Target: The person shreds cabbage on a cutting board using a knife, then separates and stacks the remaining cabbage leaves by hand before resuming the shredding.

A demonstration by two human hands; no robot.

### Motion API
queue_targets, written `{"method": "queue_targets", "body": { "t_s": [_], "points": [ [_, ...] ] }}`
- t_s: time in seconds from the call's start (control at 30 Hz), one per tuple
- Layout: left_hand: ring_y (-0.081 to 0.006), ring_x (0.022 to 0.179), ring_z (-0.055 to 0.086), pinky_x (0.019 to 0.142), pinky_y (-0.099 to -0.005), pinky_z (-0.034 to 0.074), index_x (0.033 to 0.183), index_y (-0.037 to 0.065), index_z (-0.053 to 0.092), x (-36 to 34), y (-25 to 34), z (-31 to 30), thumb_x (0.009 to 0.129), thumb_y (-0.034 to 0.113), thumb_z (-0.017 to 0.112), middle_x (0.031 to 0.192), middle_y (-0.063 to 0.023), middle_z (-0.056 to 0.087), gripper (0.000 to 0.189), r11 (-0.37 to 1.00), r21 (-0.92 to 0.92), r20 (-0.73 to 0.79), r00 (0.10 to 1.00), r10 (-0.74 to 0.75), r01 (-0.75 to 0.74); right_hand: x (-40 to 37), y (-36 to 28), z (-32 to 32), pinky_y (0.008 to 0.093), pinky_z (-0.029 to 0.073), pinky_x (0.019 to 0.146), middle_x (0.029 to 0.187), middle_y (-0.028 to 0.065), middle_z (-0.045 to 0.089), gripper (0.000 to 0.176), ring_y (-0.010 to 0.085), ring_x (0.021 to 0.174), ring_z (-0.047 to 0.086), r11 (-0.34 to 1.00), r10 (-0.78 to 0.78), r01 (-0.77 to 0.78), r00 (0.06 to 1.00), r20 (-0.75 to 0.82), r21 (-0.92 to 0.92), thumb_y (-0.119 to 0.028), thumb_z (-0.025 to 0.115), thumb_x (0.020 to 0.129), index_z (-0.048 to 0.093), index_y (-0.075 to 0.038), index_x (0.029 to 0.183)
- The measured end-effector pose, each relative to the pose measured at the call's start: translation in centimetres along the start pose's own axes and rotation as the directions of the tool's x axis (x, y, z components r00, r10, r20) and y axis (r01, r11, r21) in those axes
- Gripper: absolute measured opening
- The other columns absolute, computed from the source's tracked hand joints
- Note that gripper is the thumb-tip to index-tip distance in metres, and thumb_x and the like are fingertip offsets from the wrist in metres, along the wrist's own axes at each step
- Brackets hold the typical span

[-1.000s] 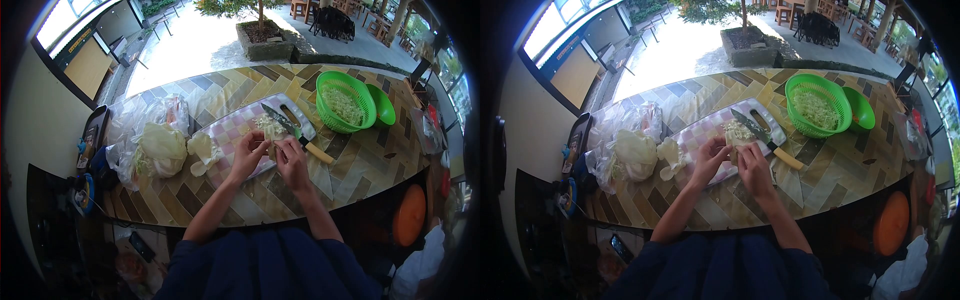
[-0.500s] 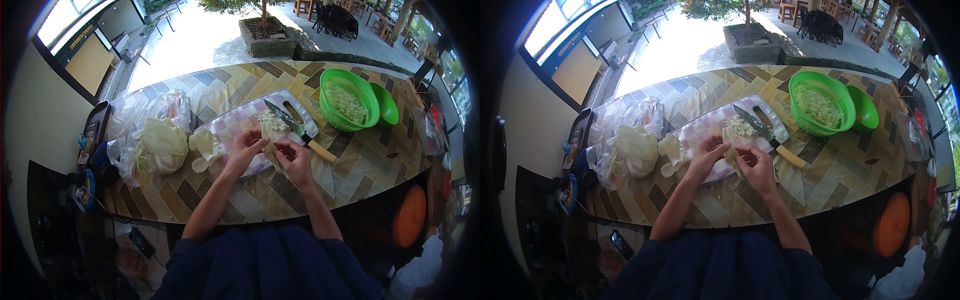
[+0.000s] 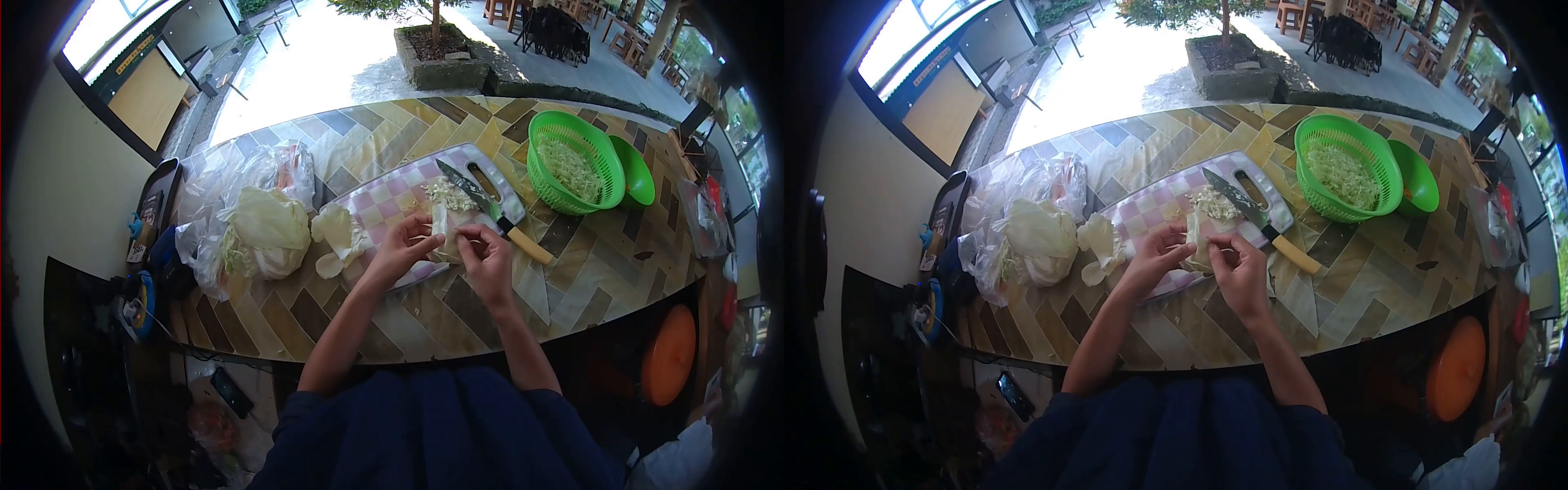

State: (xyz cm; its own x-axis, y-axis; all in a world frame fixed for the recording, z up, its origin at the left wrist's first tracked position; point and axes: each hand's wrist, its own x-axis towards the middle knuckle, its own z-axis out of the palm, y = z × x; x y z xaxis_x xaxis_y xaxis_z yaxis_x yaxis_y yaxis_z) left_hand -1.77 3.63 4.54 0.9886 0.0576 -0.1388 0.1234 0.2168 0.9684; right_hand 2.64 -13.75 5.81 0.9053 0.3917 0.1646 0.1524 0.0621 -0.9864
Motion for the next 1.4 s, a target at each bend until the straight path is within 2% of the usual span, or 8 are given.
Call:
{"method": "queue_targets", "body": {
  "t_s": [0.27, 0.47, 0.67, 0.77, 0.97, 1.07, 1.27, 1.4],
  "points": [
    [-0.0140, 0.098, 0.063, 0.085, -0.0274, 0.053, 0.131, 0.003, 0.046, -0.6, -0.3, -0.2, 0.083, 0.001, 0.073, 0.104, -0.0053, 0.060, 0.055, 0.990, -0.141, 0.072, 0.997, 0.003, 0.008, 1.0, 1.6, -0.5, 0.0215, 0.049, 0.074, 0.096, 0.0044, 0.065, 0.016, 0.0075, 0.085, 0.062, 0.968, 0.037, -0.015, 0.996, -0.085, 0.249, -0.006, 0.064, 0.091, 0.061, 0.003, 0.104],
    [-0.0139, 0.100, 0.062, 0.086, -0.0267, 0.052, 0.133, 0.003, 0.045, -0.3, -1.2, -0.1, 0.084, 0.002, 0.073, 0.107, -0.0044, 0.059, 0.056, 0.991, -0.130, 0.045, 0.998, 0.045, -0.039, 0.7, 0.6, -0.5, 0.0259, 0.048, 0.084, 0.107, 0.0054, 0.062, 0.034, 0.0098, 0.097, 0.059, 0.996, 0.066, -0.072, 0.993, 0.100, 0.051, -0.005, 0.075, 0.082, 0.059, -0.001, 0.111],
    [-0.0156, 0.106, 0.059, 0.089, -0.0284, 0.051, 0.135, 0.003, 0.045, -0.7, -0.8, 0.2, 0.089, 0.010, 0.070, 0.117, -0.0069, 0.058, 0.053, 0.996, -0.056, -0.007, 0.997, 0.072, -0.072, 1.1, 1.6, -0.7, 0.0246, 0.051, 0.080, 0.098, 0.0070, 0.067, 0.032, 0.0111, 0.089, 0.064, 0.946, 0.162, -0.161, 0.987, 0.019, 0.282, 0.001, 0.075, 0.078, 0.060, 0.001, 0.107],
    [-0.0155, 0.107, 0.059, 0.087, -0.0293, 0.053, 0.134, 0.002, 0.046, -0.7, -0.6, 0.0, 0.089, 0.014, 0.071, 0.119, -0.0078, 0.057, 0.053, 0.998, -0.019, 0.012, 0.998, -0.061, 0.062, 1.0, 1.4, -0.5, 0.0257, 0.052, 0.080, 0.097, 0.0073, 0.068, 0.029, 0.0117, 0.089, 0.065, 0.933, 0.163, -0.158, 0.987, 0.011, 0.322, 0.003, 0.072, 0.080, 0.062, 0.002, 0.107],
    [-0.0122, 0.098, 0.063, 0.078, -0.0266, 0.054, 0.126, 0.003, 0.052, -0.7, -0.9, 0.1, 0.086, 0.015, 0.074, 0.113, -0.0078, 0.062, 0.047, 0.997, -0.038, 0.017, 0.998, -0.060, 0.060, 0.9, 2.2, -0.4, 0.0258, 0.053, 0.079, 0.101, 0.0080, 0.068, 0.033, 0.0119, 0.092, 0.065, 0.979, 0.085, -0.094, 0.995, 0.056, 0.180, 0.005, 0.070, 0.081, 0.061, 0.003, 0.113],
    [-0.0109, 0.093, 0.063, 0.077, -0.0245, 0.053, 0.125, 0.003, 0.054, -0.9, -1.2, -0.2, 0.086, 0.012, 0.074, 0.107, -0.0055, 0.062, 0.044, 0.997, -0.073, -0.018, 1.000, 0.012, -0.014, 0.9, 1.4, -0.3, 0.0273, 0.053, 0.081, 0.106, 0.0080, 0.067, 0.037, 0.0129, 0.093, 0.065, 0.942, 0.134, -0.131, 0.991, 0.014, 0.310, 0.005, 0.070, 0.080, 0.059, 0.003, 0.115],
    [-0.0088, 0.094, 0.061, 0.080, -0.0236, 0.052, 0.124, 0.005, 0.055, -0.9, -1.0, -0.8, 0.089, 0.009, 0.069, 0.101, -0.0015, 0.060, 0.038, 0.973, -0.226, 0.015, 0.999, -0.042, 0.045, 1.0, 1.2, -0.7, 0.0283, 0.052, 0.085, 0.110, 0.0080, 0.066, 0.045, 0.0139, 0.098, 0.065, 0.935, 0.120, -0.133, 0.991, 0.060, 0.328, 0.006, 0.072, 0.078, 0.057, 0.003, 0.120],
    [-0.0092, 0.099, 0.060, 0.082, -0.0253, 0.052, 0.126, 0.007, 0.053, -0.8, -1.3, -0.7, 0.092, 0.013, 0.066, 0.107, -0.0020, 0.061, 0.036, 0.951, -0.306, -0.045, 0.997, -0.055, 0.039, 1.0, 0.8, -0.8, 0.0283, 0.052, 0.086, 0.111, 0.0083, 0.066, 0.048, 0.0145, 0.100, 0.065, 0.921, 0.114, -0.143, 0.988, 0.100, 0.361, 0.007, 0.072, 0.076, 0.056, 0.003, 0.121]
  ]
}}
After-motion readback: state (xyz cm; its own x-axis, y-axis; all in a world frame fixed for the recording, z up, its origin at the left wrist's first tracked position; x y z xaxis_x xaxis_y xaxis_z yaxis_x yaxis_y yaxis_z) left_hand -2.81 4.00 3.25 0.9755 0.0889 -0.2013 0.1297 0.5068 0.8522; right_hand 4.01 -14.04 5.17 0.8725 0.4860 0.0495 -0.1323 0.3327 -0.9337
